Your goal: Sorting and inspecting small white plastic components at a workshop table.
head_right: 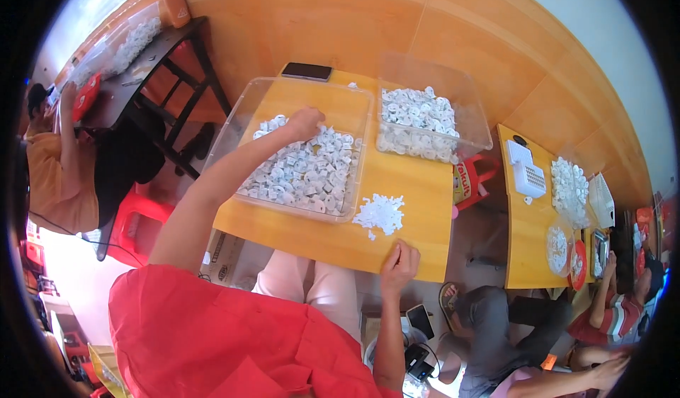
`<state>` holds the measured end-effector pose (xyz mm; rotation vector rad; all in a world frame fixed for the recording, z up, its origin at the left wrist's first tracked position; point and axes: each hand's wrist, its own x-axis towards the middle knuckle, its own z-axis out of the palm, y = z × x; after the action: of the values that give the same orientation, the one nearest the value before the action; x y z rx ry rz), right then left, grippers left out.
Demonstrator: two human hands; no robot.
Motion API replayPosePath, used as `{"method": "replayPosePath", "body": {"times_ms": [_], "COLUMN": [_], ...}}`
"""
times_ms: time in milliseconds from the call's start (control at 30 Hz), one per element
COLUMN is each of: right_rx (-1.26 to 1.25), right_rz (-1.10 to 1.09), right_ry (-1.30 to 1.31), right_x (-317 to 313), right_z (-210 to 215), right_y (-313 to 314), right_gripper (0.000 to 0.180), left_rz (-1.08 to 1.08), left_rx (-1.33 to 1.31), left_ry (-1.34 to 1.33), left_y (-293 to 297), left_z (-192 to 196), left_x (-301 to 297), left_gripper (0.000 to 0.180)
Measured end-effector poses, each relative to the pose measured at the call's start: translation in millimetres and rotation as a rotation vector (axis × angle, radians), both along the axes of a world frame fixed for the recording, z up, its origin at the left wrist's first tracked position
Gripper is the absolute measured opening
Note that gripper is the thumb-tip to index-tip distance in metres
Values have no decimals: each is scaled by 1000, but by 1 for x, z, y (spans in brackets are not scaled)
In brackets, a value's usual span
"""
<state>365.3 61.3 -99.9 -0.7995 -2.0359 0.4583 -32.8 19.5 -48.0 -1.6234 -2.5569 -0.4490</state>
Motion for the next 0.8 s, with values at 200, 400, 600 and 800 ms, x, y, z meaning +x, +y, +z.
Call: {"method": "replayPosePath", "body": {"times_ms": [200,400,600,800], "right_rx": [0,38,27,-22], "right_rz": [-19,-20,-22,-30], "right_ry": [-13,1,43,13], "right_x": [4,-2,-5,2], "right_z": [-2,1,-3,1], "right_y": [0,1,5,2], "right_gripper": [10,9,9,8], "left_rz": [47,42,15,175], "left_rx": [-59,-29,83,238], "left_ry": [-49,-101,-317,-1220], "left_y": [6,7,-4,-37], "left_z": [-2,-28,-4,50], "left_x": [25,-1,-4,16], "left_gripper": [19,12,13,15]}}
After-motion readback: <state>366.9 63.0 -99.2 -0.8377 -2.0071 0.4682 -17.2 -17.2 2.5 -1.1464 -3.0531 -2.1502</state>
